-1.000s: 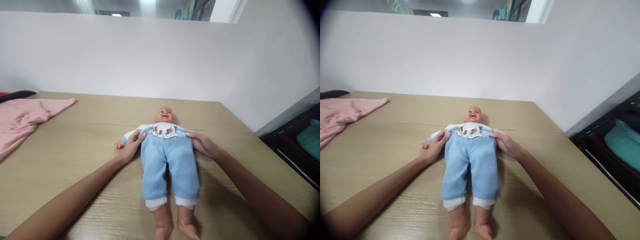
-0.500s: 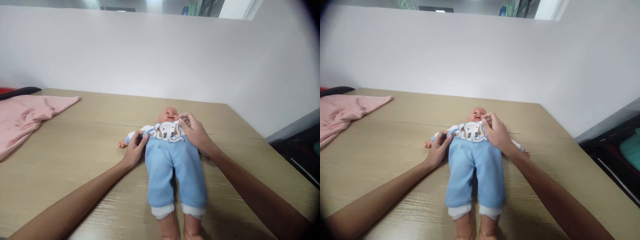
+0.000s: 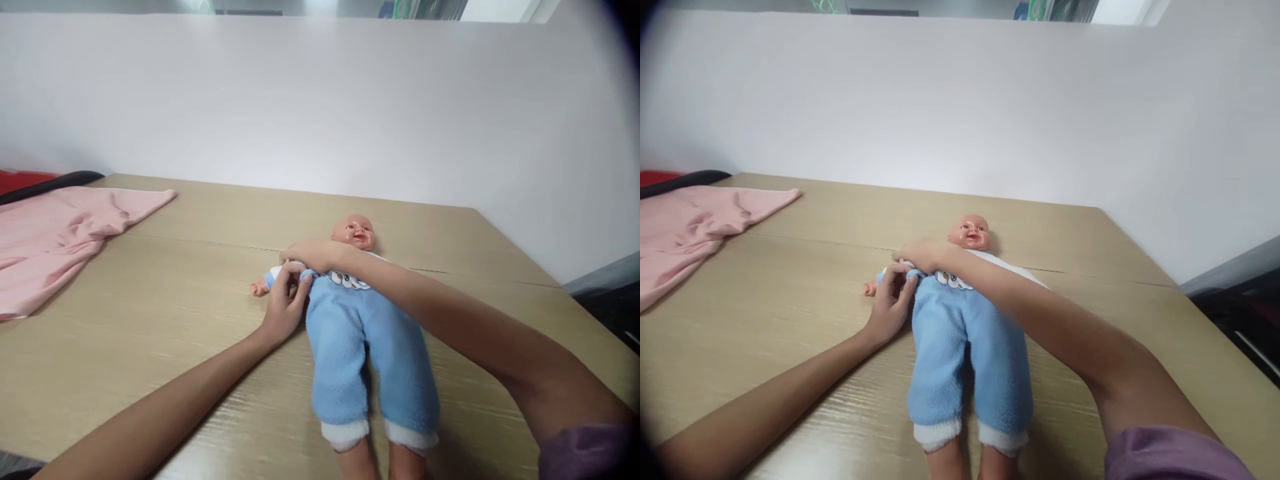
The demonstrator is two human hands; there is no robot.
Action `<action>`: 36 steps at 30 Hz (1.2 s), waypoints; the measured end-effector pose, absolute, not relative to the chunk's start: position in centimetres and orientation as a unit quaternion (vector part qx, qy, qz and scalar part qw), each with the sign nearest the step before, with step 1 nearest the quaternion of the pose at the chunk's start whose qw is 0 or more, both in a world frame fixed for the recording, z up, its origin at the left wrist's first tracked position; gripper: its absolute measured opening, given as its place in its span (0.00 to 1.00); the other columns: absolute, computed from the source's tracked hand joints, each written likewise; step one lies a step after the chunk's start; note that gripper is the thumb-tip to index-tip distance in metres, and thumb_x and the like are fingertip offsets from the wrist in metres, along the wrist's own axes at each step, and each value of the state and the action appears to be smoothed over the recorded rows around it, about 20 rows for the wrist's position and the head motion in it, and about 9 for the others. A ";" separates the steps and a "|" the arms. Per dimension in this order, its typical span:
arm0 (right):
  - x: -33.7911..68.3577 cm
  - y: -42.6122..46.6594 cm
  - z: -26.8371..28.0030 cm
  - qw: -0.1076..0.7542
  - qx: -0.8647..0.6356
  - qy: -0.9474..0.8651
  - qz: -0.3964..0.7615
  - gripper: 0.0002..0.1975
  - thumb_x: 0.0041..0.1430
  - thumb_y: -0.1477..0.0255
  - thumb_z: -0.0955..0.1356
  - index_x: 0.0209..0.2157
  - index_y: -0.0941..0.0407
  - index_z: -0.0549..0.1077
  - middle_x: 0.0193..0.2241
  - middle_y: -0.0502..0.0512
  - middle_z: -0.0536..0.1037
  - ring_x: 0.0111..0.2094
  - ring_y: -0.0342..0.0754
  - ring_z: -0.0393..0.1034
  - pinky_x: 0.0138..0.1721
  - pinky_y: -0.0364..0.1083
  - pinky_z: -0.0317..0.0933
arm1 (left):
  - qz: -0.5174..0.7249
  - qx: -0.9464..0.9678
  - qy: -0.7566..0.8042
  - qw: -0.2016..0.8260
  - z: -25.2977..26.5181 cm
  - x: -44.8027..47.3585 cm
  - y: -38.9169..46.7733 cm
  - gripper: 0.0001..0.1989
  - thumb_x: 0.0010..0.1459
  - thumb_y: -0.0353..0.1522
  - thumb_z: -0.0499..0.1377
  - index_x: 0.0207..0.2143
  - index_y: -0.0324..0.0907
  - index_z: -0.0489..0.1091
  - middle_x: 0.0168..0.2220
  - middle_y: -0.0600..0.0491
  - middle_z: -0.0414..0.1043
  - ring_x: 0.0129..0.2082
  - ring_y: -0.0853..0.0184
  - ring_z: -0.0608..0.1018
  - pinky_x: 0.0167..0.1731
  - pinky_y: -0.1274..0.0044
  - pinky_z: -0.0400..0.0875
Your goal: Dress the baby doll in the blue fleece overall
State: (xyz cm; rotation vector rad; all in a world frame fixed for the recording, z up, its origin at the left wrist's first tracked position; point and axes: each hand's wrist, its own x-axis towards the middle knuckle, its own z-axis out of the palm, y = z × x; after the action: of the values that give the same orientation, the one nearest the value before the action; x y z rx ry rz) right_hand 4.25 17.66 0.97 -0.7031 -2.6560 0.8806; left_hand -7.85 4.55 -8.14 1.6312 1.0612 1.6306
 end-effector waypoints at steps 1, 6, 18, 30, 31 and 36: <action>4.5 17.6 0.9 0.132 -0.237 -0.917 0.293 0.18 0.47 0.92 0.75 0.35 0.56 0.81 0.32 0.46 0.82 0.36 0.48 0.72 0.40 0.44 0.61 | 0.614 0.613 0.398 0.299 -8.1 -7.8 4.5 0.09 0.77 0.42 0.63 0.46 0.47 0.73 0.41 0.52 0.72 0.41 0.61 0.72 0.45 0.72 0.66; 7.2 17.8 1.2 0.233 -0.242 -0.895 0.293 0.16 0.60 0.79 0.72 0.49 0.54 0.76 0.46 0.53 0.83 0.45 0.52 0.77 0.46 0.47 0.65 | 0.629 0.602 0.394 0.295 -8.3 -8.0 4.0 0.10 0.75 0.43 0.64 0.44 0.46 0.75 0.40 0.50 0.73 0.41 0.57 0.73 0.47 0.68 0.67; 10.1 17.2 0.6 0.248 -0.256 -0.840 0.409 0.27 0.42 0.83 0.63 0.44 0.54 0.80 0.46 0.54 0.84 0.50 0.54 0.77 0.56 0.51 0.70 | 0.692 0.623 0.314 0.186 -8.3 -7.5 3.3 0.07 0.78 0.42 0.58 0.49 0.51 0.72 0.56 0.46 0.70 0.61 0.52 0.72 0.66 0.56 0.65; 13.7 11.7 1.1 0.195 -0.374 -0.869 0.258 0.17 0.73 0.55 0.71 0.38 0.52 0.83 0.32 0.54 0.84 0.35 0.54 0.76 0.38 0.50 0.63 | 0.687 0.400 0.397 0.459 -8.6 -7.3 6.3 0.26 0.65 0.56 0.70 0.42 0.48 0.67 0.38 0.57 0.73 0.40 0.65 0.76 0.42 0.75 0.73; 13.7 11.7 0.8 0.203 -0.364 -0.871 0.260 0.16 0.73 0.56 0.71 0.37 0.53 0.82 0.34 0.54 0.83 0.36 0.54 0.75 0.39 0.50 0.62 | 0.680 0.394 0.400 0.472 -8.7 -7.4 6.7 0.27 0.63 0.57 0.71 0.42 0.48 0.66 0.36 0.58 0.73 0.37 0.66 0.76 0.40 0.76 0.73; 13.8 12.8 -0.9 0.285 -0.321 -0.830 0.356 0.18 0.67 0.54 0.74 0.44 0.54 0.76 0.39 0.52 0.79 0.41 0.53 0.72 0.42 0.48 0.63 | 0.623 0.386 0.413 0.541 -8.6 -8.3 9.1 0.33 0.50 0.58 0.77 0.42 0.45 0.69 0.36 0.54 0.76 0.35 0.65 0.77 0.35 0.75 0.73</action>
State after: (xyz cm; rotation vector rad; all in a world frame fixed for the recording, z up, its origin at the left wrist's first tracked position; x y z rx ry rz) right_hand 13.80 12.83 -0.92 -0.8596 -2.2192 0.9527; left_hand -8.30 9.13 -8.55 0.9175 0.9809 1.4804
